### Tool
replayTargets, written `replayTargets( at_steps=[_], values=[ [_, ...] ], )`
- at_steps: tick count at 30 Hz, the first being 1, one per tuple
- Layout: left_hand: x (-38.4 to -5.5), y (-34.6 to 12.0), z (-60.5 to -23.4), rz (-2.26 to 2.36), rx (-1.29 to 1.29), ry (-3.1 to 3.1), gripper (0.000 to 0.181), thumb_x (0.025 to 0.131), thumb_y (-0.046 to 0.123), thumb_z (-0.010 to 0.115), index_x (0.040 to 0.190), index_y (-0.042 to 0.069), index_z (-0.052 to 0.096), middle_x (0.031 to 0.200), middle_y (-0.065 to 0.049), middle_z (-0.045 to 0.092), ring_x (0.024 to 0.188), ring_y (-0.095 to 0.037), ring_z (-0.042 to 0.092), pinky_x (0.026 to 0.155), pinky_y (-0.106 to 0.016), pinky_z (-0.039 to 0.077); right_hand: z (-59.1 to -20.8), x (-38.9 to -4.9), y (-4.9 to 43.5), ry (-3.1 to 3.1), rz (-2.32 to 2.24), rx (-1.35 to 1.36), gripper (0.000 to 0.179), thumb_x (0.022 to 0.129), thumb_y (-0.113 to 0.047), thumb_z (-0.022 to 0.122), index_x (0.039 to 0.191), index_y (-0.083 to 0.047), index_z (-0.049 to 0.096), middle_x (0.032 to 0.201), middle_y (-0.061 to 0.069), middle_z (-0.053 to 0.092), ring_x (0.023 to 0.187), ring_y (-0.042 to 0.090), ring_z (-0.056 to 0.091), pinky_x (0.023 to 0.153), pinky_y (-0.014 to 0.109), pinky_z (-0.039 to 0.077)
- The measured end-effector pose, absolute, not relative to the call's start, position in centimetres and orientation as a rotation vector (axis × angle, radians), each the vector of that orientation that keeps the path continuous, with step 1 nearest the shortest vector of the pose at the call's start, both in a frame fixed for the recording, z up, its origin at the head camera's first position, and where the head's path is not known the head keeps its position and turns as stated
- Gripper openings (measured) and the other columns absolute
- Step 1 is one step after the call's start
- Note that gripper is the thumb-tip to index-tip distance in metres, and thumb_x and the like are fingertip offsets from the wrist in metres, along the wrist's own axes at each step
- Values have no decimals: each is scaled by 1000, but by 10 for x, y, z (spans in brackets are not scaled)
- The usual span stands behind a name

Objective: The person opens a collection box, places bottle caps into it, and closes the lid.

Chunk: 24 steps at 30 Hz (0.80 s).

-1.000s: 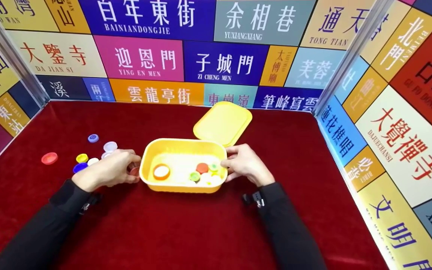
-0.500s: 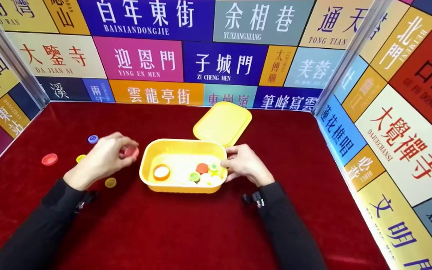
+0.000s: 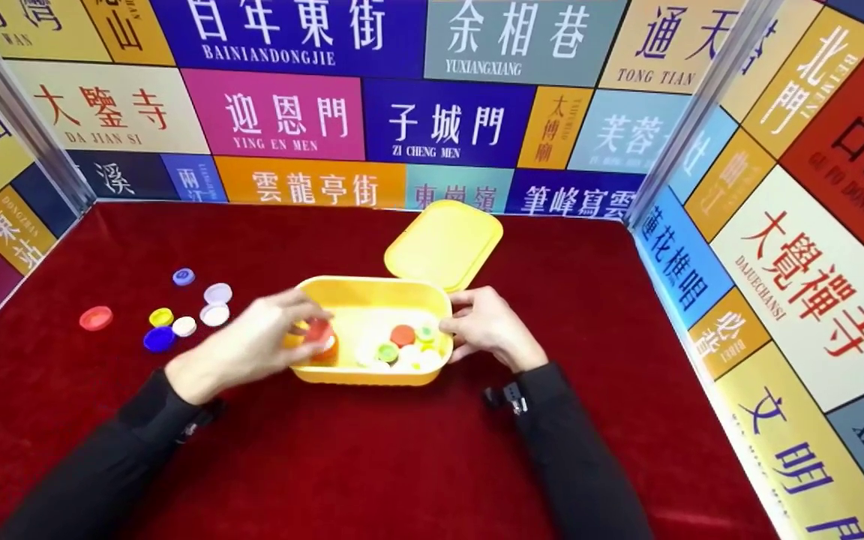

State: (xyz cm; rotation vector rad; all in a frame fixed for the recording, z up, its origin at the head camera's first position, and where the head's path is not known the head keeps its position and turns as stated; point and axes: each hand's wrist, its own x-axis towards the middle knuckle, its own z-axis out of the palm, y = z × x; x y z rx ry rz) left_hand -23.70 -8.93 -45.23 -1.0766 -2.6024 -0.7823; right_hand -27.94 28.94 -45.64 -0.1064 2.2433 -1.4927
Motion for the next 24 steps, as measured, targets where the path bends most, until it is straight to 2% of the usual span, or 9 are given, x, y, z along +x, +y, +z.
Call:
replayTargets(
  at_steps=[5, 12, 24],
  values=[
    [-232, -76, -453, -691, -1147, -2611, 29, 99, 14, 93, 122, -2, 85, 107, -19, 77, 95, -30, 71, 86, -39, 68, -457, -280, 288, 2254, -1489, -112, 55, 106, -2, 78, 160, 2, 66, 133, 33, 80, 93, 28, 88, 75, 42, 74],
    [-231, -75, -451, -716, -1119, -2652, 41, 100, 21, 95, 132, -2, 83, 118, -22, 78, 97, -30, 74, 88, -41, 70, -457, -282, 286, 2253, -1500, -132, 56, 105, -3, 76, 160, 3, 65, 134, 33, 80, 95, 28, 88, 74, 42, 74],
    [-233, -83, -451, -759, -1067, -2634, 33, 104, 18, 88, 132, 1, 83, 118, -20, 76, 93, -28, 73, 87, -40, 69, -459, -279, 287, 2252, -1501, -121, 55, 106, -1, 75, 160, 4, 65, 132, 33, 81, 94, 28, 88, 74, 42, 74]
  ],
)
